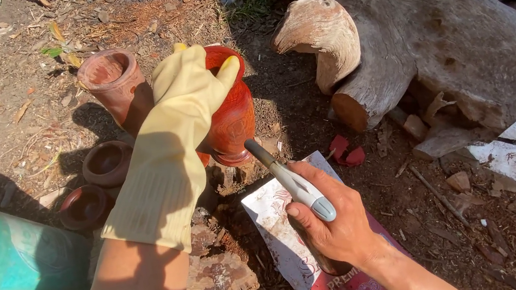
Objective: Applying a flame finish to various wooden vases and bowls using a handheld blowtorch
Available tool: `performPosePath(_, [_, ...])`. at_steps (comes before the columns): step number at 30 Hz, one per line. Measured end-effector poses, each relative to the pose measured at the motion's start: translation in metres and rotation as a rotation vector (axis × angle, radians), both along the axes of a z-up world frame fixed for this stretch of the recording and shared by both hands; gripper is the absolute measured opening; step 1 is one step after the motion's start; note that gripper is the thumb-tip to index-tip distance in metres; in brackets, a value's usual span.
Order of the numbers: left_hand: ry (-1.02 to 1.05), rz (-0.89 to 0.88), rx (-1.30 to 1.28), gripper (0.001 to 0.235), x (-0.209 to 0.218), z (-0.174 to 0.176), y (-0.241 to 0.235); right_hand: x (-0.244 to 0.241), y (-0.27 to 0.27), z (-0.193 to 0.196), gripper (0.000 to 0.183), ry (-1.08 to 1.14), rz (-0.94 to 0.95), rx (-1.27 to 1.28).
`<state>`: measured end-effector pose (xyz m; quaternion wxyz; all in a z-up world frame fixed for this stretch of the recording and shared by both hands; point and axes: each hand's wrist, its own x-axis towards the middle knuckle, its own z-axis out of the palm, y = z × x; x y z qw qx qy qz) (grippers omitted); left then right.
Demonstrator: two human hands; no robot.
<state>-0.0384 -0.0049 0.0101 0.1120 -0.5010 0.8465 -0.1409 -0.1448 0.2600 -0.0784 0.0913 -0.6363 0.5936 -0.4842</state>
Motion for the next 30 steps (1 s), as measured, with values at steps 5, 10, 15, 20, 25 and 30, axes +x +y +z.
performPosePath(5, [0.343, 0.173, -0.010, 0.079, -0.005, -0.001, -0.006, -0.018, -0.006, -0.010, 0.059, -0.108, -0.126, 0.010])
performPosePath(10, [0.404, 0.217, 0.036, 0.079, -0.007, 0.008, -0.001, -0.011, -0.007, -0.012, 0.057, -0.103, -0.148, 0.018])
performPosePath(15, [0.412, 0.182, 0.078, 0.073, -0.003, 0.008, -0.004, 0.002, -0.008, -0.025, 0.062, -0.020, -0.070, 0.002])
performPosePath(20, [0.469, 0.153, 0.204, 0.067, 0.010, 0.022, 0.007, 0.010, -0.006, -0.043, 0.062, 0.027, -0.025, 0.076])
performPosePath(25, [0.836, 0.090, 0.227, 0.058, 0.029, 0.004, 0.015, 0.011, 0.001, -0.055, 0.062, 0.002, -0.015, 0.168])
performPosePath(30, [1.400, 0.456, 0.475, 0.082, 0.032, 0.059, 0.090, 0.006, 0.017, -0.054, 0.066, -0.009, -0.021, 0.136])
